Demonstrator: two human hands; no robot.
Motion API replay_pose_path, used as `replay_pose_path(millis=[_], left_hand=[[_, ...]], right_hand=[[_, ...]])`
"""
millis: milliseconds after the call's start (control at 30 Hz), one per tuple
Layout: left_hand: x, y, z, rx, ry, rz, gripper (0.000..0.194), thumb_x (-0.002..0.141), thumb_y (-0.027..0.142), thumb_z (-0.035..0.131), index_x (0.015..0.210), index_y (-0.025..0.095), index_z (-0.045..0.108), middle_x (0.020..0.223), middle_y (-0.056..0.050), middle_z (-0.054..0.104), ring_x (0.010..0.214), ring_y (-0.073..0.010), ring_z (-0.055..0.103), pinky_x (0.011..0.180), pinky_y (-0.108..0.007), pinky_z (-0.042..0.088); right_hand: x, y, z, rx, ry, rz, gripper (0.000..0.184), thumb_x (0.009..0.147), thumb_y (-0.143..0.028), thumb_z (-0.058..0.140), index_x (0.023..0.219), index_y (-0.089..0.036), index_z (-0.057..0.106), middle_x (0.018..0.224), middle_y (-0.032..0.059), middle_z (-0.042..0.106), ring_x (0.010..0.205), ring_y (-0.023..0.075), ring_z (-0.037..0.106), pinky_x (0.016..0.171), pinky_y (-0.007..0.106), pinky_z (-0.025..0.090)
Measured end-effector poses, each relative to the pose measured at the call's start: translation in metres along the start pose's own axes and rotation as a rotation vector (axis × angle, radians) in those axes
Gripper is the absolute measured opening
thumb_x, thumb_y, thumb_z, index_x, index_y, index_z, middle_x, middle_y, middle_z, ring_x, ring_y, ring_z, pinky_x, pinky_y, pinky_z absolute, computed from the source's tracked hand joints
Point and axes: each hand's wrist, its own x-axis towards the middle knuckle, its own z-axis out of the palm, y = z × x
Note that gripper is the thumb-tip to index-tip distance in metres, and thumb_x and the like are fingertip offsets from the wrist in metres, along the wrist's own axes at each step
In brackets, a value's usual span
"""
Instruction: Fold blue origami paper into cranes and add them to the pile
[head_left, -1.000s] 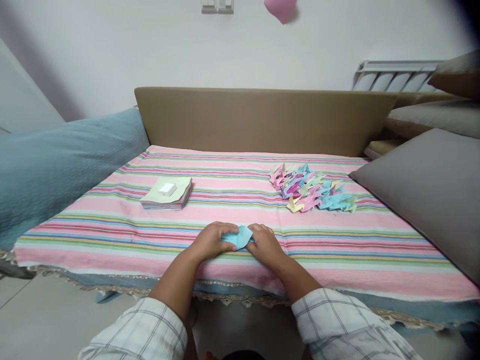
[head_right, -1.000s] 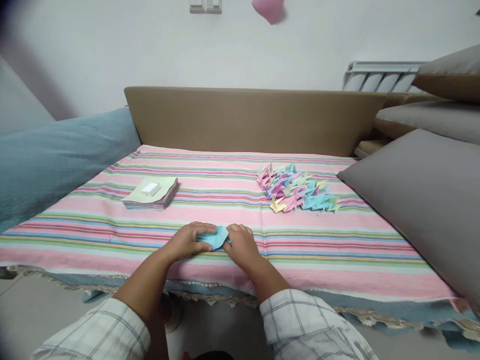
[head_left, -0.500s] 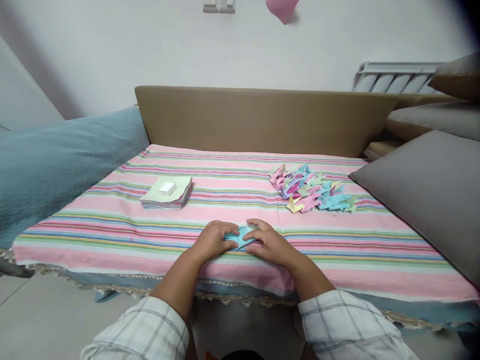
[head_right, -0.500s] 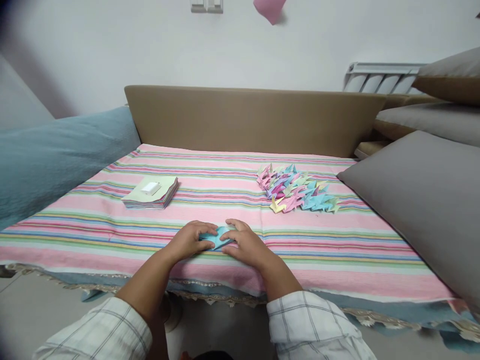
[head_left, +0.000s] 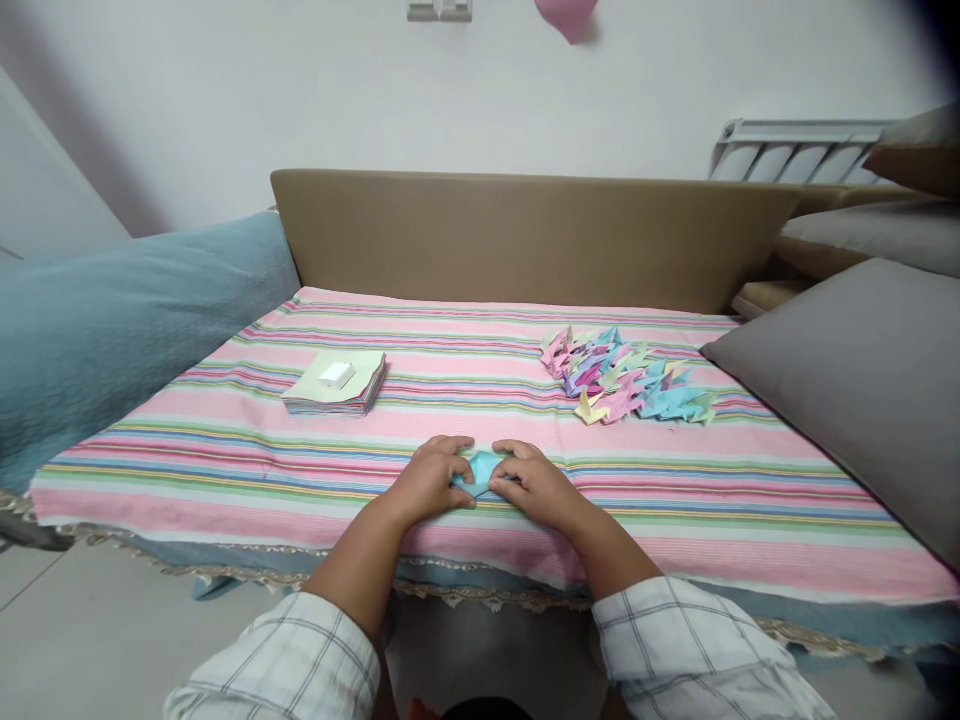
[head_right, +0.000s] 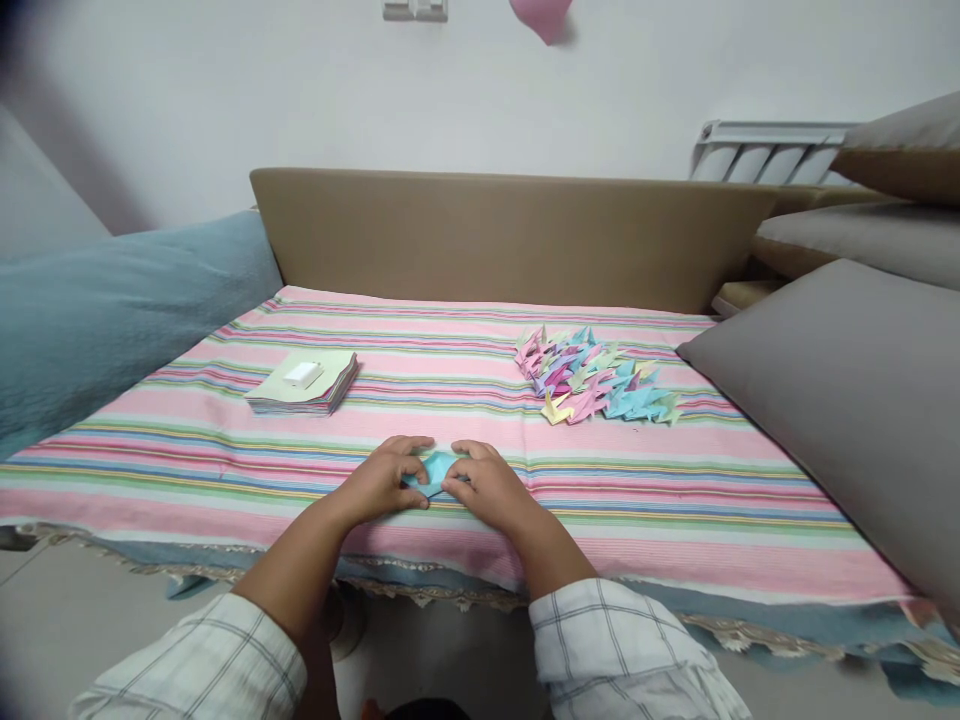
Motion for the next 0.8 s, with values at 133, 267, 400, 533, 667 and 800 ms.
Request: replay_pose_path(millis=[133, 267, 400, 533, 667, 800], left_hand=[[0.0, 0.002, -0.001, 0.005, -0.036, -0.005, 0.017, 0.061, 0.031, 0.076, 0.076, 0.026, 0.073, 0.13, -0.005, 0.051, 0.118, -0.0267, 0.045, 0.1, -0.039, 0.033], [-0.001, 0.001, 0.0, -0.011, -0.039, -0.005, 0.015, 0.062, 0.032, 0.075, 0.077, 0.028, 0.074, 0.129, -0.004, 0.051, 0.117, -0.0252, 0.046, 0.1, -0.037, 0.034], [-0.002, 0.001, 0.003, -0.017, -0.008, -0.017, 0.02, 0.058, 0.037, 0.077, 0.076, 0.028, 0.074, 0.129, -0.004, 0.051, 0.115, -0.0257, 0.047, 0.099, -0.037, 0.035], [-0.003, 0.004, 0.004, -0.002, 0.013, -0.023, 0.013, 0.062, 0.032, 0.075, 0.074, 0.027, 0.074, 0.127, -0.003, 0.052, 0.113, -0.0253, 0.048, 0.098, -0.037, 0.035], [-0.004, 0.005, 0.004, 0.021, 0.016, 0.008, 0.009, 0.064, 0.03, 0.072, 0.072, 0.027, 0.074, 0.118, -0.002, 0.058, 0.107, -0.0244, 0.051, 0.097, -0.038, 0.035], [-0.004, 0.004, 0.004, 0.036, 0.009, 0.012, 0.009, 0.065, 0.03, 0.072, 0.073, 0.026, 0.074, 0.118, -0.004, 0.058, 0.109, -0.0255, 0.05, 0.098, -0.04, 0.034]], right_hand=[[-0.001, 0.004, -0.001, 0.085, 0.006, -0.054, 0.028, 0.069, -0.025, 0.07, 0.097, -0.022, 0.066, 0.126, 0.0083, 0.048, 0.118, 0.0215, 0.044, 0.099, 0.036, 0.036], [0.001, 0.008, -0.002, 0.138, 0.119, 0.041, 0.05, 0.07, -0.022, 0.066, 0.118, -0.02, 0.05, 0.116, 0.0078, 0.055, 0.106, 0.0185, 0.052, 0.089, 0.032, 0.042], [0.004, 0.007, 0.001, 0.04, 0.064, 0.009, 0.019, 0.079, -0.022, 0.057, 0.097, -0.019, 0.061, 0.102, 0.0059, 0.062, 0.096, 0.0178, 0.055, 0.086, 0.032, 0.041], [0.006, 0.004, 0.009, -0.072, 0.035, -0.018, 0.023, 0.079, -0.017, 0.055, 0.101, -0.02, 0.062, 0.11, 0.0049, 0.062, 0.101, 0.019, 0.051, 0.091, 0.033, 0.036], [0.006, -0.003, 0.015, -0.148, 0.035, 0.053, 0.02, 0.083, -0.024, 0.052, 0.1, -0.02, 0.063, 0.11, 0.0044, 0.062, 0.101, 0.0201, 0.05, 0.088, 0.033, 0.035], [0.006, -0.008, 0.018, -0.2, 0.055, 0.116, 0.02, 0.082, -0.028, 0.054, 0.099, -0.022, 0.063, 0.108, 0.0036, 0.063, 0.099, 0.0217, 0.049, 0.083, 0.033, 0.035]])
